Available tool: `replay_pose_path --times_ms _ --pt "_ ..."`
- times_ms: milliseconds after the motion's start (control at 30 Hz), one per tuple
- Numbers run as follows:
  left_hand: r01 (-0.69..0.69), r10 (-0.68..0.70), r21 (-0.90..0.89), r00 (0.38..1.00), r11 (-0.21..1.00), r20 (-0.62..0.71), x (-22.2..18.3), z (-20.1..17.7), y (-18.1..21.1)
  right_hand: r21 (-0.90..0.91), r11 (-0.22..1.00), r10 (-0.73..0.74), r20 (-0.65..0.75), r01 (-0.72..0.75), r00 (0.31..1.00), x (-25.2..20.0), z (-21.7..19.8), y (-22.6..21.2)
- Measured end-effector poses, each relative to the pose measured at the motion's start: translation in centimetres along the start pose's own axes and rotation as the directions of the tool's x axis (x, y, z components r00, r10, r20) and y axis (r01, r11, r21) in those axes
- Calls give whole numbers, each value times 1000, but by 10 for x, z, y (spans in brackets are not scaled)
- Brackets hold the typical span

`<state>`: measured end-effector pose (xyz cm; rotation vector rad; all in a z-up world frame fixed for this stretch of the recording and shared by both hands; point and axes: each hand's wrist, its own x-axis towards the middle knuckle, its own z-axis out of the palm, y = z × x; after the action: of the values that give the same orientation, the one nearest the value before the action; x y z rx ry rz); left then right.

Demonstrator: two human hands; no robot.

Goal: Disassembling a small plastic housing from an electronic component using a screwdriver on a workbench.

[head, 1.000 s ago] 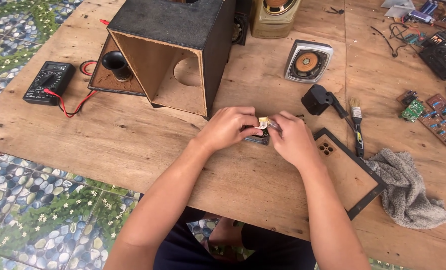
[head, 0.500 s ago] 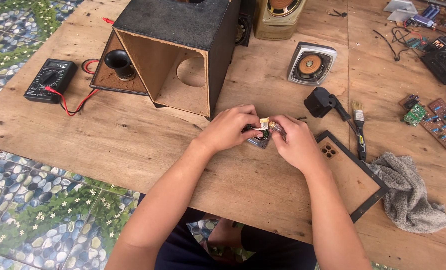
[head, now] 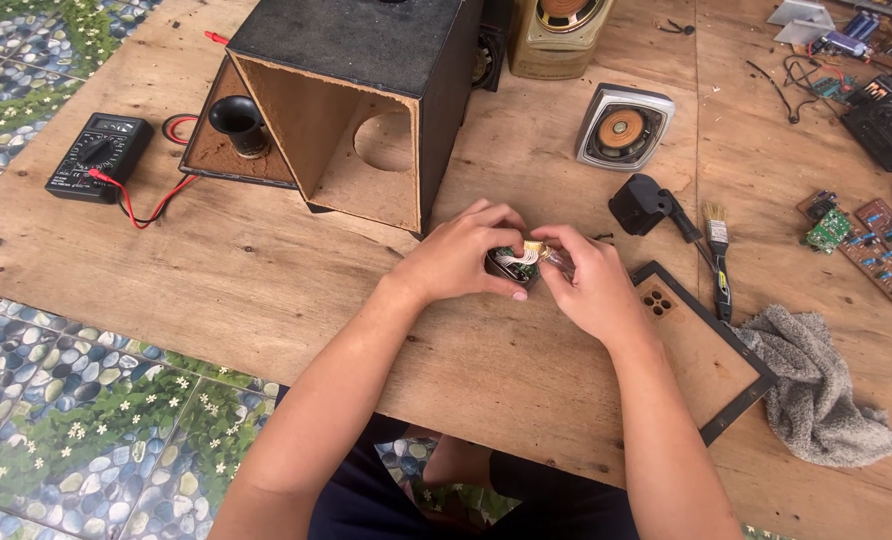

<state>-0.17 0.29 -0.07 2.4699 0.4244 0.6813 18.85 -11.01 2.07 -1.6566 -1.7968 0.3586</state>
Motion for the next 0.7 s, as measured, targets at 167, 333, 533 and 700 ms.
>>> replay_pose_path --times_ms 167,333,533,700 --pt "23 -23 -4 999 1000 32 2 2 -2 -30 1000 -2 9 3 1000 -1 0 1" --pt "-1 1 -6 1000 1000 15 5 -3 1 -15 1000 25 17 -25 1000 -2 -1 -6" --pt "21 -22 48 999 999 35 6 -6 3 -43 998 44 45 -43 998 -3 0 -9" --pt "41 -42 42 999 998 21 6 -4 2 -33 997 69 63 -67 996 -6 -3 -20"
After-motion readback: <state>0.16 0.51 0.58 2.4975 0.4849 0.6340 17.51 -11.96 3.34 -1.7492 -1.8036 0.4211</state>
